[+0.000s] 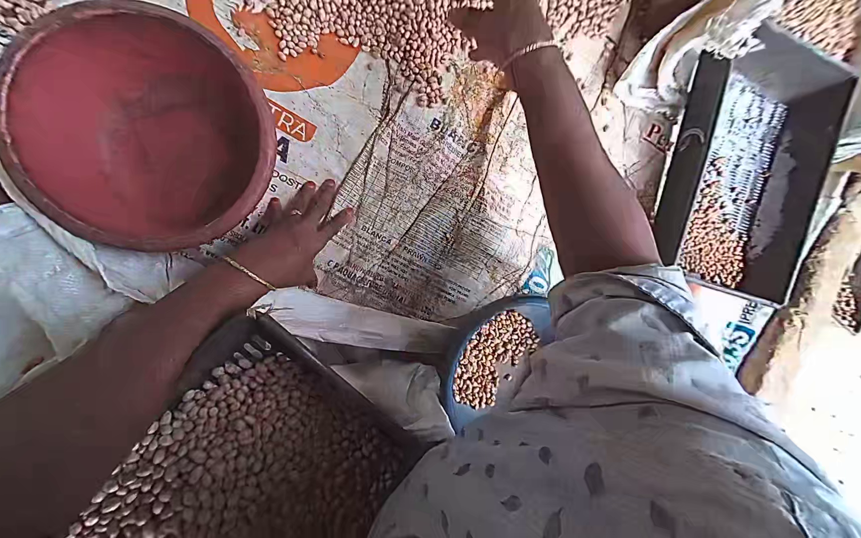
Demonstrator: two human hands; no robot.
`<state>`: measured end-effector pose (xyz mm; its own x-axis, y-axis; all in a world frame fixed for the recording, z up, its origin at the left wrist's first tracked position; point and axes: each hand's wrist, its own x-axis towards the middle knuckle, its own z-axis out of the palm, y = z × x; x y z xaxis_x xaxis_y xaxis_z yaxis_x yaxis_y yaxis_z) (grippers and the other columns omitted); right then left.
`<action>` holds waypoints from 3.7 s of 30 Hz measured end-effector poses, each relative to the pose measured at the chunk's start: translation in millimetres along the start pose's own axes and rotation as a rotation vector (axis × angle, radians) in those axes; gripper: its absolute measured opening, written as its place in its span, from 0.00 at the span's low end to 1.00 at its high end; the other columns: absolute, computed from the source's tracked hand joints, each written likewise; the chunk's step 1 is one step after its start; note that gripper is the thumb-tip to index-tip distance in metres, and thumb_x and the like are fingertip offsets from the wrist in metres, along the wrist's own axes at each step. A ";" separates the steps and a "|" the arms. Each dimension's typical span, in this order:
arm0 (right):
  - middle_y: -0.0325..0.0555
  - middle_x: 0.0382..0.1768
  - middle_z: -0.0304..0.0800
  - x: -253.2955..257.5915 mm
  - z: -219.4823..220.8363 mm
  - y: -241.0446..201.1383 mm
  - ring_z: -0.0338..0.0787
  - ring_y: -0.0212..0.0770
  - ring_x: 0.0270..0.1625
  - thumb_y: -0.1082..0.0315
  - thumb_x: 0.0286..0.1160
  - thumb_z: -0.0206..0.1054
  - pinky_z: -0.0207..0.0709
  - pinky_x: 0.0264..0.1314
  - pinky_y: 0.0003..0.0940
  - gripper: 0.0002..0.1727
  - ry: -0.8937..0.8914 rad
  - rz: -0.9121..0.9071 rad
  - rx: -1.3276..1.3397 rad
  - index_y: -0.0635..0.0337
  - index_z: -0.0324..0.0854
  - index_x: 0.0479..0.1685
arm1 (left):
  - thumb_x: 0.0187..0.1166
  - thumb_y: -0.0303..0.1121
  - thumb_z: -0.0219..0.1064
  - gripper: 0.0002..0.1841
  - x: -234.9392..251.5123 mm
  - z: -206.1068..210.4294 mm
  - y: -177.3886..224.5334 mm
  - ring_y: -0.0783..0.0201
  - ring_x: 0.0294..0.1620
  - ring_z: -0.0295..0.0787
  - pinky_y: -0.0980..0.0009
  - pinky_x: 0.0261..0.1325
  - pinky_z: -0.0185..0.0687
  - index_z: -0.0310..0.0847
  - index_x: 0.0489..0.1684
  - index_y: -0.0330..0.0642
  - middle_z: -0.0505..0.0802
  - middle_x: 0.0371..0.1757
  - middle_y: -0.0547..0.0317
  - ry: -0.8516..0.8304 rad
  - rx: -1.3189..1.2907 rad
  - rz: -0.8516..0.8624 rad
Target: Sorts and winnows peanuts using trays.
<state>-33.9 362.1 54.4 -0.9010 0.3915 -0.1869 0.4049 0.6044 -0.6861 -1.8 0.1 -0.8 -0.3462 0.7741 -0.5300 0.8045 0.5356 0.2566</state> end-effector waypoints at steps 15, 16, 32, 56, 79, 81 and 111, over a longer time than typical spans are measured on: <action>0.62 0.40 0.89 -389.8 8.6 158.3 0.87 0.52 0.44 0.62 0.84 0.68 0.76 0.55 0.56 0.17 0.036 0.587 0.056 0.73 0.86 0.48 | 0.84 0.34 0.68 0.15 -45.5 -31.6 -25.2 0.42 0.81 0.76 0.47 0.85 0.64 0.90 0.58 0.32 0.81 0.79 0.36 0.144 -0.301 0.068; 0.60 0.37 0.87 -384.2 20.1 148.7 0.85 0.48 0.39 0.65 0.83 0.67 0.76 0.50 0.52 0.15 0.104 0.558 0.122 0.74 0.85 0.47 | 0.85 0.32 0.66 0.13 -65.0 -33.7 -24.7 0.46 0.70 0.86 0.50 0.78 0.73 0.91 0.50 0.28 0.90 0.66 0.37 0.197 -0.411 0.039; 0.63 0.46 0.89 -381.7 137.0 -56.6 0.91 0.43 0.41 0.65 0.92 0.55 0.85 0.48 0.39 0.20 -0.233 -0.067 0.389 0.78 0.80 0.60 | 0.83 0.44 0.66 0.33 -471.0 188.7 115.7 0.14 0.73 0.71 0.26 0.74 0.64 0.73 0.72 0.16 0.76 0.70 0.10 1.095 -0.319 -1.353; 0.54 0.60 0.88 -431.1 124.7 -69.4 0.88 0.38 0.59 0.61 0.91 0.56 0.80 0.68 0.38 0.22 -0.657 -0.206 0.217 0.63 0.74 0.76 | 0.69 0.25 0.64 0.24 -506.0 276.0 221.0 0.70 0.52 0.87 0.68 0.57 0.85 0.76 0.69 0.33 0.90 0.54 0.52 1.193 -1.206 -1.126; 0.61 0.83 0.73 -534.5 263.9 -177.6 0.55 0.74 0.90 0.54 0.61 0.84 0.43 0.77 0.91 0.41 -0.913 -1.424 -0.433 0.47 0.78 0.81 | 0.84 0.57 0.56 0.37 -422.5 229.4 142.1 0.27 0.91 0.50 0.24 0.86 0.33 0.69 0.86 0.38 0.63 0.89 0.29 0.972 -0.683 -0.846; 0.58 0.89 0.63 -524.8 223.5 -157.1 0.52 0.73 0.92 0.58 0.71 0.78 0.42 0.78 0.89 0.36 -0.918 -1.313 -0.539 0.43 0.75 0.84 | 0.78 0.54 0.66 0.36 -414.5 229.4 152.7 0.25 0.88 0.56 0.20 0.81 0.39 0.76 0.81 0.39 0.69 0.85 0.27 0.863 -0.603 -0.644; 0.68 0.85 0.65 -470.4 269.1 -182.7 0.64 0.73 0.85 0.32 0.80 0.58 0.54 0.81 0.77 0.43 -0.634 -1.143 -0.553 0.44 0.61 0.92 | 0.83 0.30 0.62 0.21 -401.8 217.4 133.1 0.32 0.74 0.79 0.36 0.72 0.75 0.79 0.72 0.31 0.76 0.81 0.32 1.198 -0.537 -0.818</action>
<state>274.1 -119.1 78.5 -0.6252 -0.7733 -0.1053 -0.7082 0.6188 -0.3398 349.3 -313.0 70.6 -0.9727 -0.1133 0.2025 0.0375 0.7845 0.6190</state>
